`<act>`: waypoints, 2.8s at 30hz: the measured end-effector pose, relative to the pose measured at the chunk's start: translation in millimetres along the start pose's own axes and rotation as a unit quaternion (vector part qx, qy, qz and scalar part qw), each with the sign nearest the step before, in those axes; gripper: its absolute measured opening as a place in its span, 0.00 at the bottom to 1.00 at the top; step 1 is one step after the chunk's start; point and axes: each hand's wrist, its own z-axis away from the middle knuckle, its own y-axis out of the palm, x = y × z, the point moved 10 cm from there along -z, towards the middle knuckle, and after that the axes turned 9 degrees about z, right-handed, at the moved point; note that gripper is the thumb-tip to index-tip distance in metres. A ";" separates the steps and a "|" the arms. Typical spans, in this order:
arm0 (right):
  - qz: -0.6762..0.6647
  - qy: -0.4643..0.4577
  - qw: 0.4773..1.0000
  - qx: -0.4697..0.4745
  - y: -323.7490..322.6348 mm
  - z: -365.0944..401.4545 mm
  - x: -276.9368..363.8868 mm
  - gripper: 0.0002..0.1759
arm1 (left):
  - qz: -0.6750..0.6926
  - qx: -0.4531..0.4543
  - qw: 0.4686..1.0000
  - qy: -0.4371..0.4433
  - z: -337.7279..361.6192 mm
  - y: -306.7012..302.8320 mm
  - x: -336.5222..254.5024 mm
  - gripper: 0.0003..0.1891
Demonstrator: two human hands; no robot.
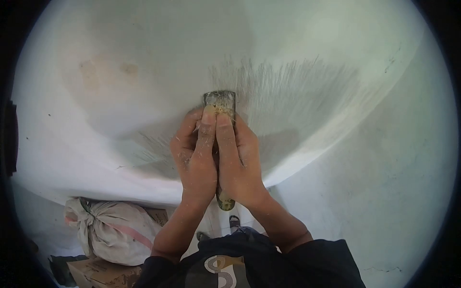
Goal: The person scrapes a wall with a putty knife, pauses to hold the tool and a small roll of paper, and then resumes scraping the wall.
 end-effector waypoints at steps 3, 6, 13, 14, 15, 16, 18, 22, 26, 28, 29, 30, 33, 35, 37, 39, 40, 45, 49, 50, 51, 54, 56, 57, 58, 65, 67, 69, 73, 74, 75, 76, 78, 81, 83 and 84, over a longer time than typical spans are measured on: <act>-0.054 -0.008 0.998 -0.033 4.5 3.7 -14.7 0.16 | 0.003 -0.020 0.999 0.027 -8.0 1.6 -3.5 0.13; -0.045 -0.007 0.999 0.001 2.5 -10.8 7.5 0.16 | 0.033 0.021 0.995 0.089 -24.7 11.8 -38.4 0.13; -0.030 -0.021 0.999 -0.003 4.4 -16.3 17.3 0.17 | 0.053 -0.006 0.997 0.052 -25.3 6.6 -29.8 0.14; -0.011 0.001 1.000 0.014 3.7 -14.3 22.8 0.17 | 0.063 0.011 0.997 0.052 -26.2 10.3 -41.1 0.13; -0.008 0.005 1.000 0.013 2.2 -5.9 14.9 0.17 | 0.097 0.034 0.995 0.004 -27.1 15.1 -36.9 0.13; -0.023 0.001 1.000 0.006 2.4 -0.9 3.3 0.17 | 0.098 0.033 0.995 0.015 -21.3 14.1 -32.7 0.13; -0.047 -0.019 0.999 -0.001 6.5 -7.2 5.9 0.17 | 0.016 -0.010 1.000 0.002 -9.4 5.9 -8.4 0.14; -0.032 -0.025 0.999 -0.019 1.1 -6.7 26.2 0.19 | 0.095 0.057 0.993 0.029 -36.8 21.1 -61.0 0.12; -0.058 -0.062 0.995 -0.057 7.4 -8.1 16.3 0.20 | 0.042 0.008 0.997 0.060 -16.1 0.2 -15.7 0.13; -0.037 -0.002 0.999 -0.021 5.4 -8.3 24.4 0.20 | 0.026 0.011 0.997 0.075 -23.4 7.5 -45.9 0.14; -0.066 0.001 0.998 -0.018 5.5 -15.8 35.5 0.19 | 0.077 0.029 0.996 0.015 -30.1 13.9 -56.7 0.13; -0.064 0.008 0.998 -0.021 4.3 -8.7 31.6 0.19 | 0.128 0.052 0.990 -0.038 -32.5 20.7 -59.1 0.12; -0.136 0.023 0.989 -0.052 5.5 -8.2 17.2 0.19 | 0.089 0.024 0.995 0.029 -27.2 20.7 -40.6 0.13; -0.118 0.010 0.992 -0.040 -0.9 -20.6 38.5 0.19 | 0.069 0.033 0.997 0.010 -29.0 21.7 -52.1 0.14; -0.088 0.020 0.996 -0.027 -1.2 -8.1 37.0 0.19 | 0.085 0.039 0.996 -0.012 -24.7 21.0 -49.7 0.15; -0.100 0.014 0.993 -0.062 -0.6 -5.8 30.5 0.18 | 0.061 0.040 0.997 0.004 -23.4 20.1 -46.1 0.15; -0.108 0.007 0.993 -0.053 1.4 -11.3 32.3 0.18 | 0.055 0.033 0.998 0.015 -27.6 19.9 -47.3 0.15; -0.077 0.016 0.996 -0.047 -0.7 0.7 26.4 0.18 | 0.063 0.045 0.997 0.029 -19.0 17.1 -40.0 0.15; -0.093 -0.003 0.993 -0.066 -4.0 -16.5 31.1 0.18 | 0.088 0.046 0.994 0.042 -32.8 24.5 -48.5 0.15; -0.055 -0.016 0.997 -0.049 -5.8 -16.2 38.8 0.18 | 0.093 0.061 0.994 0.023 -31.9 27.3 -55.5 0.16; -0.118 0.004 0.993 -0.016 0.9 -16.3 44.0 0.19 | 0.127 0.076 0.988 -0.030 -30.9 31.1 -55.2 0.15; -0.081 0.000 0.995 -0.054 -2.8 2.6 14.9 0.19 | 0.054 0.026 0.997 0.039 -11.7 18.2 -27.4 0.15; -0.096 0.009 0.995 -0.036 -3.1 -3.9 18.3 0.19 | 0.084 0.030 0.996 0.017 -17.8 17.8 -18.7 0.14; -0.098 0.041 0.994 -0.014 -2.3 3.7 10.9 0.19 | 0.082 0.044 0.996 -0.005 -15.7 19.6 -19.3 0.14; -0.093 0.051 0.994 -0.011 -1.8 6.4 4.0 0.19 | 0.084 0.053 0.995 -0.022 -12.8 20.6 -18.0 0.14; -0.042 -0.054 0.998 -0.015 8.0 -18.5 27.0 0.19 | 0.032 -0.008 0.995 0.090 -23.2 2.7 -34.6 0.14; 0.003 -0.069 0.997 0.013 15.0 -13.2 31.9 0.19 | 0.128 0.053 0.988 0.067 -36.5 10.3 -56.9 0.14; -0.013 -0.069 0.997 -0.020 16.3 -1.6 9.9 0.20 | 0.046 0.024 0.994 0.095 -19.1 -8.1 -22.8 0.14; -0.044 -0.019 0.999 -0.001 20.9 0.9 -0.8 0.19 | 0.018 -0.003 0.999 0.048 -15.6 -13.2 -24.6 0.14; -0.036 -0.011 0.999 0.004 17.4 0.1 2.4 0.19 | 0.025 0.010 0.999 0.042 -21.9 -6.7 -35.7 0.14; -0.038 -0.012 0.999 0.000 15.6 -1.0 7.4 0.19 | 0.094 0.040 0.994 0.024 -27.9 2.9 -37.7 0.14; -0.045 -0.023 0.999 -0.006 15.8 -4.5 13.4 0.19 | 0.093 0.041 0.994 0.027 -20.7 -0.6 -27.1 0.14; -0.057 -0.031 0.998 -0.025 23.5 6.7 -13.0 0.19 | -0.009 -0.017 0.997 0.081 -4.4 -20.4 -0.4 0.13; -0.057 -0.017 0.998 -0.014 19.8 -8.1 4.7 0.19 | 0.028 -0.008 0.999 0.040 -19.6 -11.2 -28.3 0.13; -0.041 -0.015 0.999 0.016 16.8 -1.2 6.7 0.20 | 0.039 0.015 0.999 0.017 -22.0 -1.9 -35.9 0.13; -0.049 -0.005 0.999 0.002 15.2 6.8 -11.2 0.20 | 0.039 0.017 0.999 0.028 -17.6 -1.7 -26.6 0.13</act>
